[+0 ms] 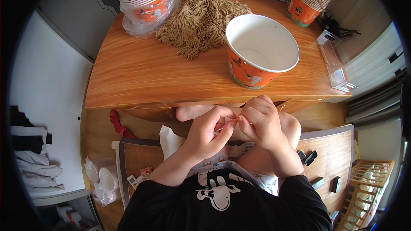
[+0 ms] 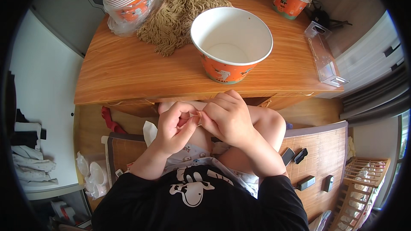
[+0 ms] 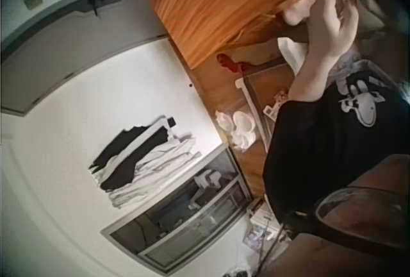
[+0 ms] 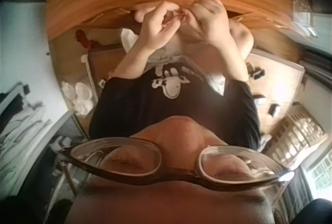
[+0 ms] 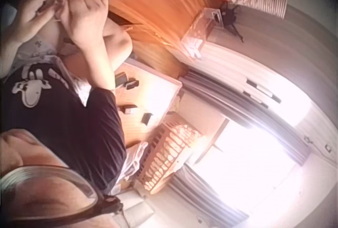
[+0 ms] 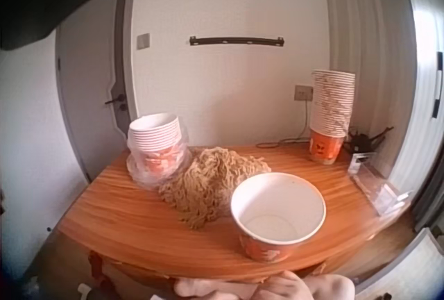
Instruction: Attaching thin strings to paper buckets to create handles.
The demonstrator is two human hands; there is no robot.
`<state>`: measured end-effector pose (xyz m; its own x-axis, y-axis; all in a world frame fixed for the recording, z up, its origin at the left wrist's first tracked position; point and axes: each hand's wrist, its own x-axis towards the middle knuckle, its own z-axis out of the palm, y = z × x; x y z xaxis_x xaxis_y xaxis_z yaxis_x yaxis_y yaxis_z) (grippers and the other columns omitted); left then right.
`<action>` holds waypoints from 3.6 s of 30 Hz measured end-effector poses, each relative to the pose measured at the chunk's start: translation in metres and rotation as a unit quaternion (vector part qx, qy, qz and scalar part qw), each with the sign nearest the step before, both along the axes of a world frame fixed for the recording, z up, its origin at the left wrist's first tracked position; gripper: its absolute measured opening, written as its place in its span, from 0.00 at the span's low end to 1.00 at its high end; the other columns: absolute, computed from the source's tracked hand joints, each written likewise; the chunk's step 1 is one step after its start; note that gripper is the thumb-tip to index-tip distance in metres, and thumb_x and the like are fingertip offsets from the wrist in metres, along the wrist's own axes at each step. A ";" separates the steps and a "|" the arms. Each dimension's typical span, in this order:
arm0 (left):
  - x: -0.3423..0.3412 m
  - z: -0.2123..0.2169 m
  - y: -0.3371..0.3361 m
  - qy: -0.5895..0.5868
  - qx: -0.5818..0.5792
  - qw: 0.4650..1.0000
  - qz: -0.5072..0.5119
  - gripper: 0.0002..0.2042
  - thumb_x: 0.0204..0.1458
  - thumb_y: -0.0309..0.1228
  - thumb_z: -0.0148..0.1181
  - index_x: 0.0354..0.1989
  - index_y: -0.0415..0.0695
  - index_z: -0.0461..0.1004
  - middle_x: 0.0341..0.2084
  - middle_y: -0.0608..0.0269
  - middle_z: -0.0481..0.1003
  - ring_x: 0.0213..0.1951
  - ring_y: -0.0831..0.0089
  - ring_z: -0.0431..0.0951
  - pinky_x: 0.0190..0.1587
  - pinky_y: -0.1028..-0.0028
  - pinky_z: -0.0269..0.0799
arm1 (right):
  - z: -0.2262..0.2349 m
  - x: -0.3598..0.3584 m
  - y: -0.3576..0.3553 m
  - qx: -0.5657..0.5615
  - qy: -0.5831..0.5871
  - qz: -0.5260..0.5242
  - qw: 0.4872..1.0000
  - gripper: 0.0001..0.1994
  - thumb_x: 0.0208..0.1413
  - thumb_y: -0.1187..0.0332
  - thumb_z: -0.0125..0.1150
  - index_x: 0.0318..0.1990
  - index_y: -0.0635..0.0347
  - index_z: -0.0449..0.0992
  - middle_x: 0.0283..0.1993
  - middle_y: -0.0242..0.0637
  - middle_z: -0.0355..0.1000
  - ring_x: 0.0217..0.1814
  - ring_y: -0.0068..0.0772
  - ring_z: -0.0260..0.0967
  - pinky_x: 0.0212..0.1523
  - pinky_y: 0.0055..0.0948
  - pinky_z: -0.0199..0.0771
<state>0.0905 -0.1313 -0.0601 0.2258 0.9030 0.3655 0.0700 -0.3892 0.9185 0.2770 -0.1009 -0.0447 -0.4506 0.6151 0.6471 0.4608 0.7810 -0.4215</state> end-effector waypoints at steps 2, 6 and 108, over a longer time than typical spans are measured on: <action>-0.003 -0.003 0.001 0.015 0.018 1.000 0.001 0.04 0.59 0.24 0.60 0.39 0.38 0.74 0.23 0.67 0.72 0.21 0.82 0.65 0.24 0.78 0.60 | 0.000 -0.001 -0.001 -0.002 0.004 0.000 1.000 0.07 0.49 0.72 0.64 0.24 0.58 0.71 0.23 0.34 0.68 0.26 0.39 0.65 0.33 0.36 0.63; -0.003 -0.003 0.002 0.048 0.074 0.996 0.000 0.04 0.57 0.22 0.61 0.39 0.38 0.74 0.25 0.65 0.74 0.20 0.78 0.67 0.23 0.77 0.63 | 0.000 0.001 0.000 0.006 0.012 0.002 1.000 0.08 0.51 0.70 0.67 0.24 0.55 0.73 0.22 0.30 0.70 0.25 0.35 0.66 0.32 0.33 0.61; 0.035 0.017 0.077 -0.036 0.055 0.992 0.108 0.06 0.59 0.28 0.62 0.37 0.38 0.75 0.27 0.58 0.80 0.28 0.74 0.81 0.31 0.73 0.75 | 0.122 0.032 0.090 -0.141 -0.181 -0.007 0.973 0.05 0.57 0.74 0.59 0.39 0.65 0.75 0.39 0.39 0.74 0.41 0.37 0.71 0.44 0.31 0.71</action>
